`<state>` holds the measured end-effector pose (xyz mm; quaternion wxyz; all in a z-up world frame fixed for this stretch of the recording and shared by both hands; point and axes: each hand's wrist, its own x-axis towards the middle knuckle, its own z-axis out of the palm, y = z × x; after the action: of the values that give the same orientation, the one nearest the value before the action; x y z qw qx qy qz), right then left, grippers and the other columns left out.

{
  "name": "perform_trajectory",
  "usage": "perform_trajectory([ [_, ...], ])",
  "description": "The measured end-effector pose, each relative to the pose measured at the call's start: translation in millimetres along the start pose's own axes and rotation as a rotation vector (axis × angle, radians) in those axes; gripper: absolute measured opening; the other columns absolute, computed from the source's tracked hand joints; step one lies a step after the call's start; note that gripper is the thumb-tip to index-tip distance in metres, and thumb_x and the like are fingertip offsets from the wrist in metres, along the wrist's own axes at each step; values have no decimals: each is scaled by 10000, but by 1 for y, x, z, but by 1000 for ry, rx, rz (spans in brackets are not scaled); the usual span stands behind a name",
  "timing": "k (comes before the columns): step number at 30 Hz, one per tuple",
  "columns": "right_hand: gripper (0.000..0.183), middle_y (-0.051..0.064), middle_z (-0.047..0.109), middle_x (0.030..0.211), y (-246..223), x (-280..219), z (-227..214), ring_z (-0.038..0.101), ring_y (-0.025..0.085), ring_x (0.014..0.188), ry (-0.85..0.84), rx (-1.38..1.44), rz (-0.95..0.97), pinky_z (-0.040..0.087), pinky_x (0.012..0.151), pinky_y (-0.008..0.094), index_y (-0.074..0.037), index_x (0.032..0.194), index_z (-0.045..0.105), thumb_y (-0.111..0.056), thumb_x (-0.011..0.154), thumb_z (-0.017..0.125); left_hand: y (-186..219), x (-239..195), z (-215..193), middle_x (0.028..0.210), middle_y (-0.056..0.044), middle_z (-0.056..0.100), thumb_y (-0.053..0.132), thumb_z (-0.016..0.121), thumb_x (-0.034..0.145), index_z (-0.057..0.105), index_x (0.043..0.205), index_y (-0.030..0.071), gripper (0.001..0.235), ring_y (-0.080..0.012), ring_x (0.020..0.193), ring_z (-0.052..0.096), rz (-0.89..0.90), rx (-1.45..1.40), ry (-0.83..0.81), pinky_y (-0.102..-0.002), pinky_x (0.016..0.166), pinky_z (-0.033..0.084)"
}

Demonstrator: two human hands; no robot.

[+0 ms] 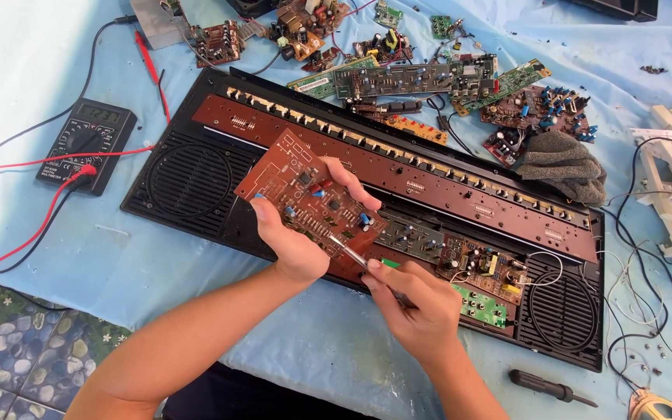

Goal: The person holds a small brown circuit board and uses a screwdriver to adjust components on it. The person repeatedly rotates the board and continues to work on different areas of the board throughout the clip.

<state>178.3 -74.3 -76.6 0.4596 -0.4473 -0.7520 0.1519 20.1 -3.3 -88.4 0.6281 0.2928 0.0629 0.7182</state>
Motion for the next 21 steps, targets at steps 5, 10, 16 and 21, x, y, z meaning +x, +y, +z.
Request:
perform_trajectory([
  [5, 164, 9, 595, 678, -2, 12, -4, 406, 122, 490, 57, -190, -182, 341, 441, 278, -42, 912, 774, 29, 777, 835, 5, 2, 2, 904, -115, 664, 808, 414, 797, 601, 1059, 47, 826, -281, 846, 697, -34, -12, 45, -410, 804, 550],
  [10, 192, 6, 580, 776, 2, 9, -20, 472, 140, 564, 61, -357, -396, 421, 503, 294, -74, 996, 777, -4, 829, 841, 11, 5, 21, 820, -122, 665, 807, 368, 689, 649, 1099, 78, 882, -326, 753, 666, -128, -6, 162, -472, 802, 568],
  [16, 296, 13, 540, 740, 4, -2, -11, 449, 170, 544, 2, -143, -283, 418, 519, 327, -93, 1120, 758, 31, 861, 829, 19, -2, 33, 834, -46, 602, 917, 470, 633, 548, 997, 131, 870, -249, 717, 667, 9, 522, 245, -347, 752, 608],
  [21, 347, -18, 571, 727, 6, -11, -4, 416, 129, 536, 22, 21, -166, 357, 493, 278, -125, 1163, 732, -14, 872, 885, 19, -5, 27, 909, -46, 594, 946, 523, 656, 529, 1044, 136, 898, -227, 792, 661, 32, 543, 198, -416, 831, 670],
])
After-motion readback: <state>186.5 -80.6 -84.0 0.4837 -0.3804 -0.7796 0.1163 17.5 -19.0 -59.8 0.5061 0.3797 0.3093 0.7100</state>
